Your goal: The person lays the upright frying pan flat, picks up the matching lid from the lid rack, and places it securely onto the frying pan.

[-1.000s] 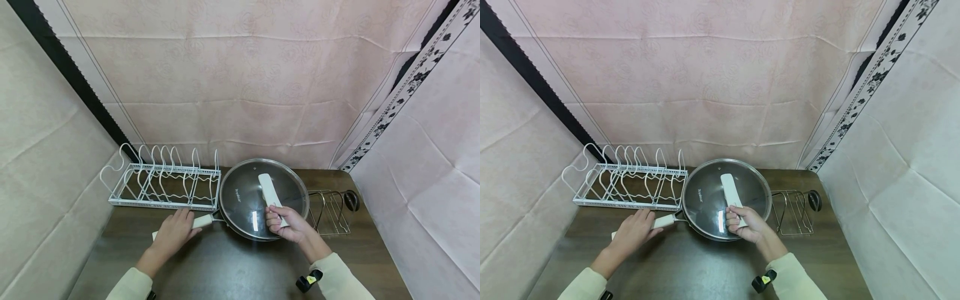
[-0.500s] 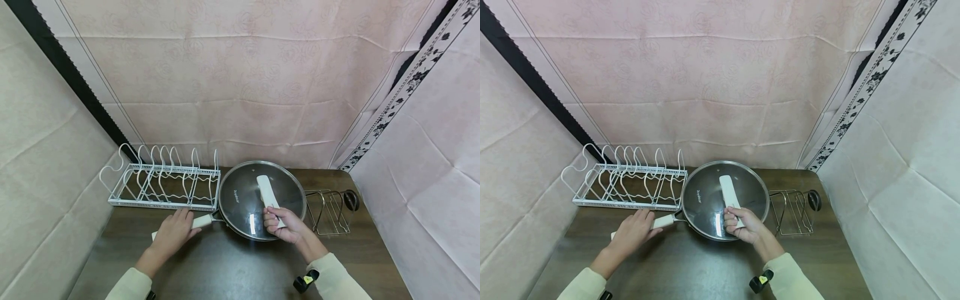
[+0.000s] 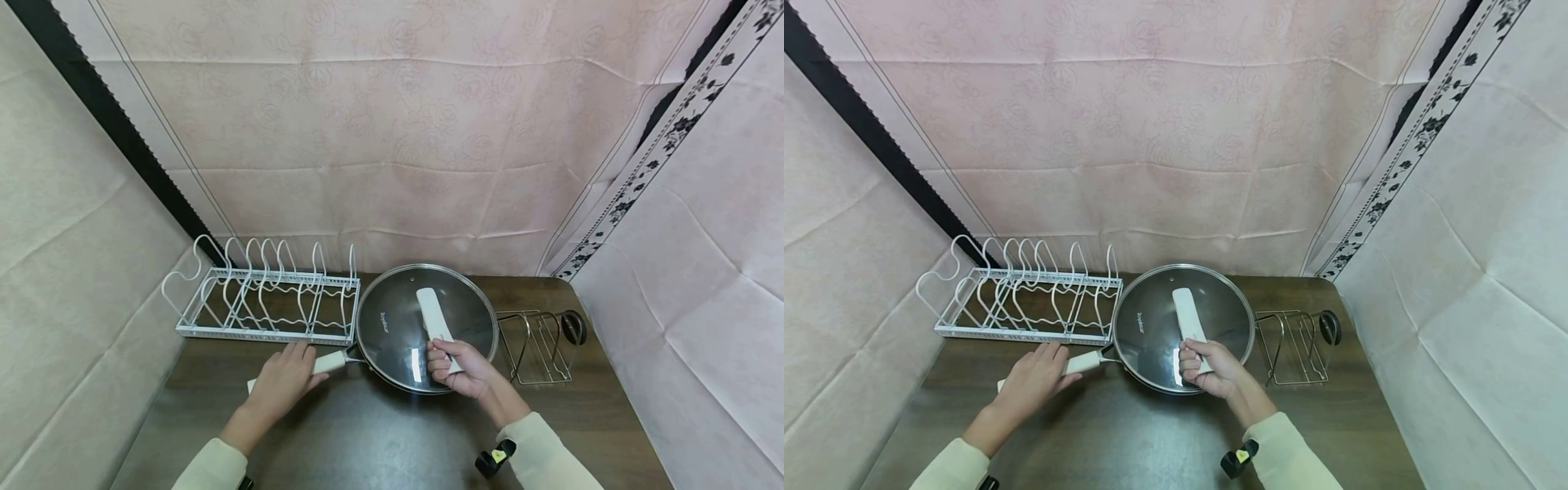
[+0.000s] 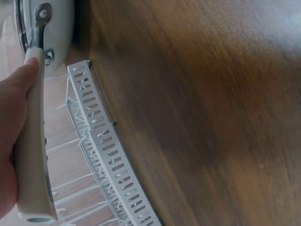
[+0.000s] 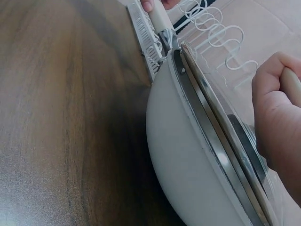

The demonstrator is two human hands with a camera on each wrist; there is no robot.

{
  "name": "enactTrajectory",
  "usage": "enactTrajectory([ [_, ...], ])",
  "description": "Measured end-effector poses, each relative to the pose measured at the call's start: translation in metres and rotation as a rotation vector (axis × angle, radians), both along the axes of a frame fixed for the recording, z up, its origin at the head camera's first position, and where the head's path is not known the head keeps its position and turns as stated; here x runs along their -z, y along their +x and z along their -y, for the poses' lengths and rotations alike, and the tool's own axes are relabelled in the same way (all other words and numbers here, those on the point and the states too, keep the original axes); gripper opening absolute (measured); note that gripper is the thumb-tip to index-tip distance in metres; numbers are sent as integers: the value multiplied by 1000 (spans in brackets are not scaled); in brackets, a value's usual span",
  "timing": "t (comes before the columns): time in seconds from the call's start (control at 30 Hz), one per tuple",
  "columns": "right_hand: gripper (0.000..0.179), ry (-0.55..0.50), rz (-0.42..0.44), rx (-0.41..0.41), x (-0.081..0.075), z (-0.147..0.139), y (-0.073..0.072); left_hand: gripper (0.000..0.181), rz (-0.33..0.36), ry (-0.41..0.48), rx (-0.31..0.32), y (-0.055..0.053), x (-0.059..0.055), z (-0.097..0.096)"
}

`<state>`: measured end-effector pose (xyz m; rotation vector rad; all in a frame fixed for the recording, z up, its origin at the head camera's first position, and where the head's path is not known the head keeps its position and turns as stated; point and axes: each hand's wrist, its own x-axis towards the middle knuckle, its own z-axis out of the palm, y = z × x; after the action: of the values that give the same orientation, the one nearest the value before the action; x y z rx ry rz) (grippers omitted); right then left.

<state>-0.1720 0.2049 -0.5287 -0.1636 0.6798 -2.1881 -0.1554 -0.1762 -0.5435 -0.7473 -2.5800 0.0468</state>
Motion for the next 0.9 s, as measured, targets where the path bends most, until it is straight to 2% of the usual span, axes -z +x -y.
enactTrajectory([
  [0.7, 39, 25, -39, 6, 8, 1, 0, 55, 0, -5, 5, -1, 0, -1],
  [0.9, 36, 37, -6, 7, 11, 1, -1, 55, -9, 3, 16, -1, 1, 0],
])
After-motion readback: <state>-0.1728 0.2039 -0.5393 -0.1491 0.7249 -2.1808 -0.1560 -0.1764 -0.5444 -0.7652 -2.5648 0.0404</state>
